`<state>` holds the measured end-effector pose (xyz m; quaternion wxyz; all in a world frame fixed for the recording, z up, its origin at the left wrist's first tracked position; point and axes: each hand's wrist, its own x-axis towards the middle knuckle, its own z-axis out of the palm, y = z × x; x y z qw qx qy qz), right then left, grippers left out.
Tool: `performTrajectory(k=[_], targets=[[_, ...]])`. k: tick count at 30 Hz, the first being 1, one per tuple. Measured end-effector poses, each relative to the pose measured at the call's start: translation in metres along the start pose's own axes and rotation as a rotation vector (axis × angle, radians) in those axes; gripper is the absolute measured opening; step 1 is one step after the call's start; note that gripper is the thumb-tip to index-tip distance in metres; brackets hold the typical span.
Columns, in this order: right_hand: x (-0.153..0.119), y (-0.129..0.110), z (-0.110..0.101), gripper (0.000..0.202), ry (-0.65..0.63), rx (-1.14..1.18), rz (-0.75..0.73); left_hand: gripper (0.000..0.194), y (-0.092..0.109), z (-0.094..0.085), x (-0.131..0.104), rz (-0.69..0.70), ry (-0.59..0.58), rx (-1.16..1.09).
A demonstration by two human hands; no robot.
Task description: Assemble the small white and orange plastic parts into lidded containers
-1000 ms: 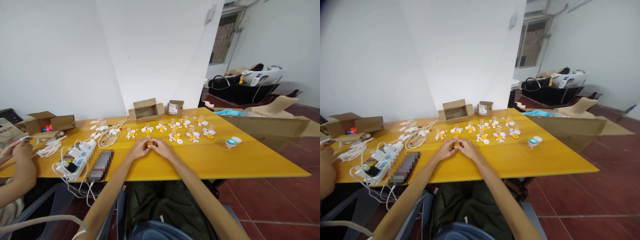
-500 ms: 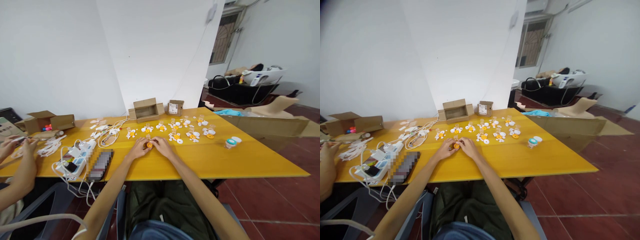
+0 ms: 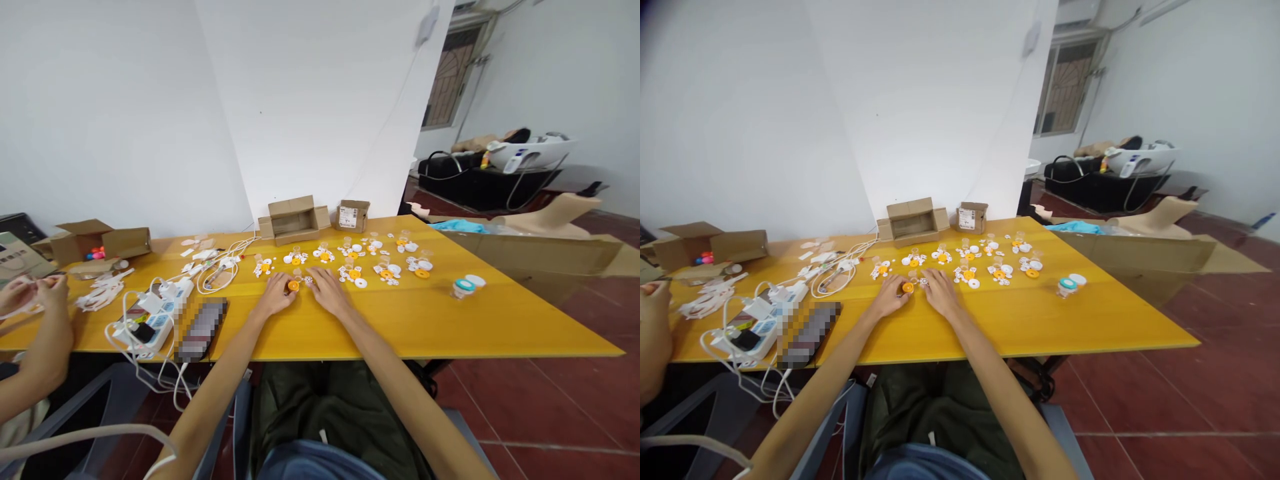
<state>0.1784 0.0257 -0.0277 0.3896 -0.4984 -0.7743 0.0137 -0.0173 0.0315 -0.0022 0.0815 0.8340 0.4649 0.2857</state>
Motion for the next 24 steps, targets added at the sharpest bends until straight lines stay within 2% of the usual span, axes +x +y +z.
performTrajectory(k=[3,8,18,21,24], targets=[[-0.002,-0.001,0.001,0.034,-0.065,-0.020,-0.053,0.024,-0.003,0.001,0.001,-0.053,0.026,-0.017],[-0.001,-0.003,-0.003,0.027,-0.148,-0.047,-0.059,0.019,-0.007,0.003,0.003,-0.161,0.094,-0.051],[0.002,-0.012,-0.012,0.020,-0.203,-0.110,-0.032,0.019,-0.018,0.002,0.007,-0.254,0.221,-0.312],[0.002,-0.012,-0.011,0.020,-0.194,-0.113,-0.029,0.023,-0.019,0.000,0.006,-0.247,0.203,-0.348],[0.001,-0.009,-0.008,0.018,-0.177,-0.108,-0.039,0.032,-0.017,-0.001,0.003,-0.201,0.111,-0.322]])
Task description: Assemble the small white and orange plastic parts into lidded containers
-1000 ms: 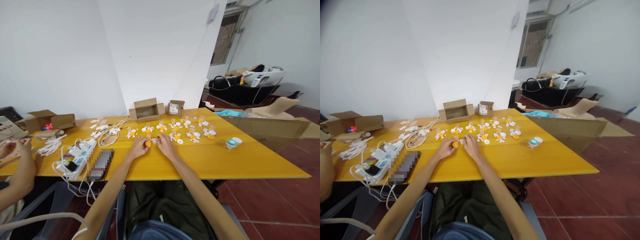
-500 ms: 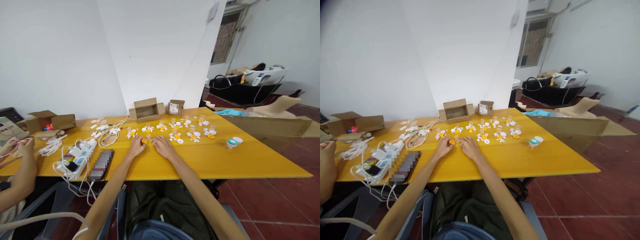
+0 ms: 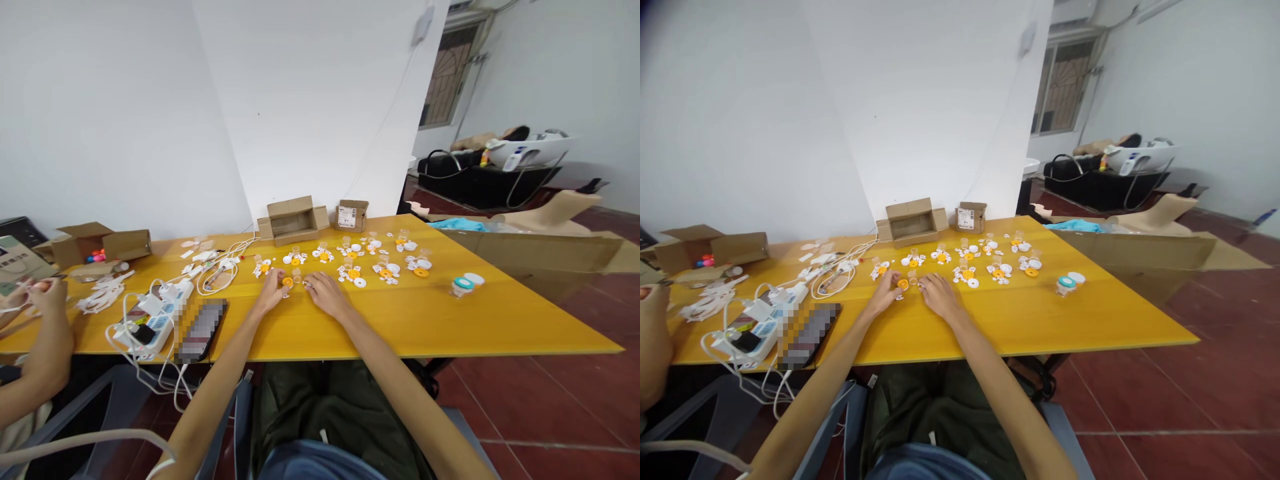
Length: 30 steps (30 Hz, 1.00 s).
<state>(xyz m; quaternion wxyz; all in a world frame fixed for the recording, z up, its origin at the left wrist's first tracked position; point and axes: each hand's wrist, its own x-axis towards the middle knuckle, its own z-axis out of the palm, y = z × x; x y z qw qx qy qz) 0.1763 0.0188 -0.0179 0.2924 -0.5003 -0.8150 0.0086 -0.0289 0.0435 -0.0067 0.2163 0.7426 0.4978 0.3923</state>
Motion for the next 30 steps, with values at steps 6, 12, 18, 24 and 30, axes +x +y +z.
performTrajectory(k=[6,12,18,24,30], targets=[[0.001,0.005,0.005,0.016,0.036,0.057,-0.085,0.054,0.009,-0.002,-0.007,0.067,-0.138,0.157],[0.001,0.003,0.006,0.016,0.081,0.074,-0.141,0.059,0.018,-0.004,-0.011,0.150,-0.170,0.197],[0.000,-0.004,0.000,0.019,0.114,0.076,-0.174,0.035,0.025,-0.003,-0.012,0.273,-0.091,0.237],[-0.003,-0.012,-0.006,0.028,0.231,0.083,-0.228,0.012,0.034,0.000,-0.012,0.308,-0.090,0.154],[-0.005,-0.013,-0.001,0.035,0.240,0.116,-0.256,0.023,0.038,0.002,-0.012,0.186,-0.113,-0.073]])
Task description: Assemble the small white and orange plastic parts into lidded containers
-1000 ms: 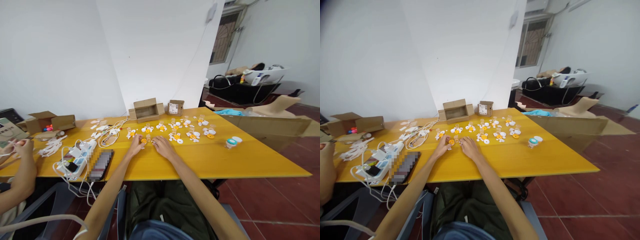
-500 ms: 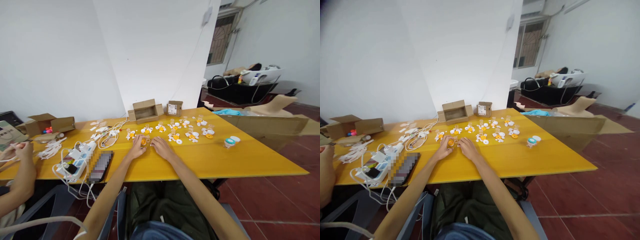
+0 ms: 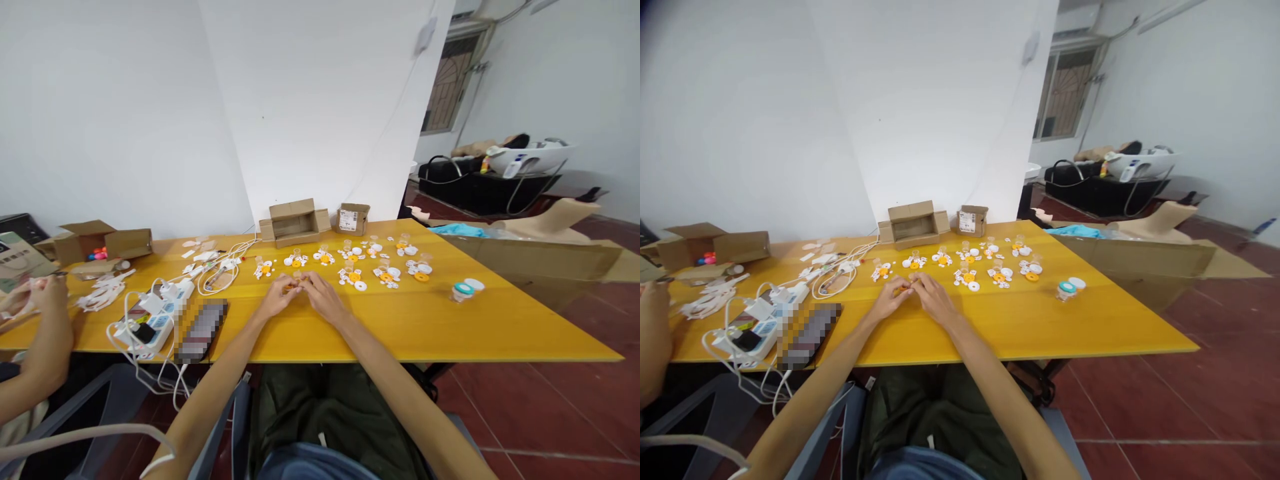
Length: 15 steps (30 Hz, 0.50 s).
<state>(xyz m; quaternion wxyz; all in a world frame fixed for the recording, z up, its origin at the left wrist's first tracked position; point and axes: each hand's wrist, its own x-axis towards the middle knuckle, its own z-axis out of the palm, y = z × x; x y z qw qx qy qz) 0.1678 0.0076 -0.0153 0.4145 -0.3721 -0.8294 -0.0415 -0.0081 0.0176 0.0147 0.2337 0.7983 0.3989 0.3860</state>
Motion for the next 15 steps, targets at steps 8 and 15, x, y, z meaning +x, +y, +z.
performTrajectory(k=[8,15], targets=[[0.000,0.001,0.002,0.031,0.042,0.063,0.049,0.021,-0.013,-0.001,0.006,-0.084,0.125,-0.193],[0.002,-0.008,-0.002,0.021,-0.022,0.045,-0.016,0.025,-0.015,-0.008,0.012,-0.216,0.280,-0.411]])
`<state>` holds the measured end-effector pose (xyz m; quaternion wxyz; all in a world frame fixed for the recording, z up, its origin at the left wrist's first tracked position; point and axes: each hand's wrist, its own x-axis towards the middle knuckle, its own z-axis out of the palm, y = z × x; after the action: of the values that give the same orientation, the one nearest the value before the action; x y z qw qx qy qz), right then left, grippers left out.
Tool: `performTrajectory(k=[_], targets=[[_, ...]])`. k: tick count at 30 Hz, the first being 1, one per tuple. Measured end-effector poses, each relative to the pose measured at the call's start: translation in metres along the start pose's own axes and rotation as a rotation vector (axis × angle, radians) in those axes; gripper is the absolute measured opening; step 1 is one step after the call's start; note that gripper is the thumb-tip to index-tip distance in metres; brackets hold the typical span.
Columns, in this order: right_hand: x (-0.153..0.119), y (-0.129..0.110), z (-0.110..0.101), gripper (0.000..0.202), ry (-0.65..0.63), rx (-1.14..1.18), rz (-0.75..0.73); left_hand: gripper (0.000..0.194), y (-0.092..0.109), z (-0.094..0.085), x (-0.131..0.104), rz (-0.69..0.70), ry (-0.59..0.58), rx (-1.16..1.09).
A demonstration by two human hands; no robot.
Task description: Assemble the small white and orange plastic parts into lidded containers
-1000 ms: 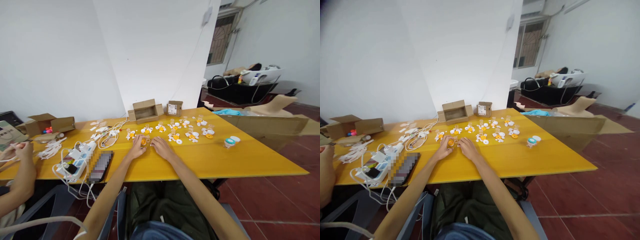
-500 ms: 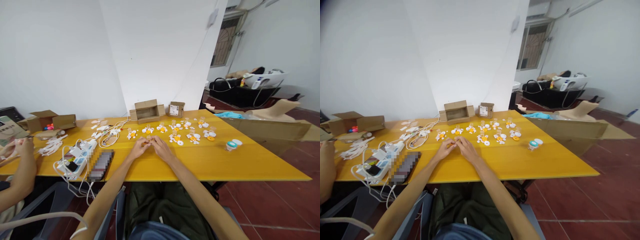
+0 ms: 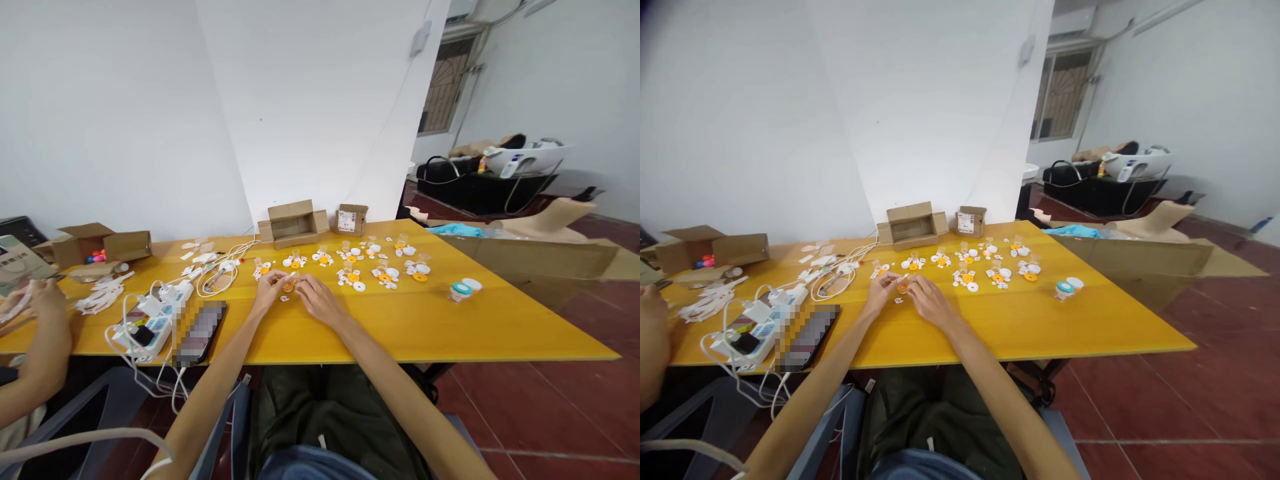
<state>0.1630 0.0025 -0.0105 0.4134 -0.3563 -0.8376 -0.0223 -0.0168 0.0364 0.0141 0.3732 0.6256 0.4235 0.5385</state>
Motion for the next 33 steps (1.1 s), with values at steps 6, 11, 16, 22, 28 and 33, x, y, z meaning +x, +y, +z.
performTrajectory(k=[6,11,16,22,28,33], targets=[[-0.002,-0.003,0.007,0.021,-0.125,-0.017,-0.195,0.024,-0.002,-0.004,0.002,-0.080,0.089,-0.115],[-0.004,-0.001,0.012,0.028,-0.174,-0.012,-0.236,0.026,-0.005,-0.004,0.004,-0.104,0.111,-0.141],[-0.003,0.000,0.012,0.028,-0.210,-0.028,-0.248,0.028,-0.007,-0.005,0.005,-0.128,0.122,-0.165],[-0.006,0.005,0.017,0.034,-0.238,-0.059,-0.155,0.026,-0.011,-0.006,0.007,-0.142,0.112,-0.163],[-0.006,0.010,0.018,0.033,-0.153,0.037,-0.087,0.024,-0.010,-0.004,0.007,-0.151,0.103,-0.176],[-0.003,0.010,0.013,0.028,-0.028,0.203,0.024,0.027,-0.005,-0.001,0.006,-0.162,0.092,-0.239]])
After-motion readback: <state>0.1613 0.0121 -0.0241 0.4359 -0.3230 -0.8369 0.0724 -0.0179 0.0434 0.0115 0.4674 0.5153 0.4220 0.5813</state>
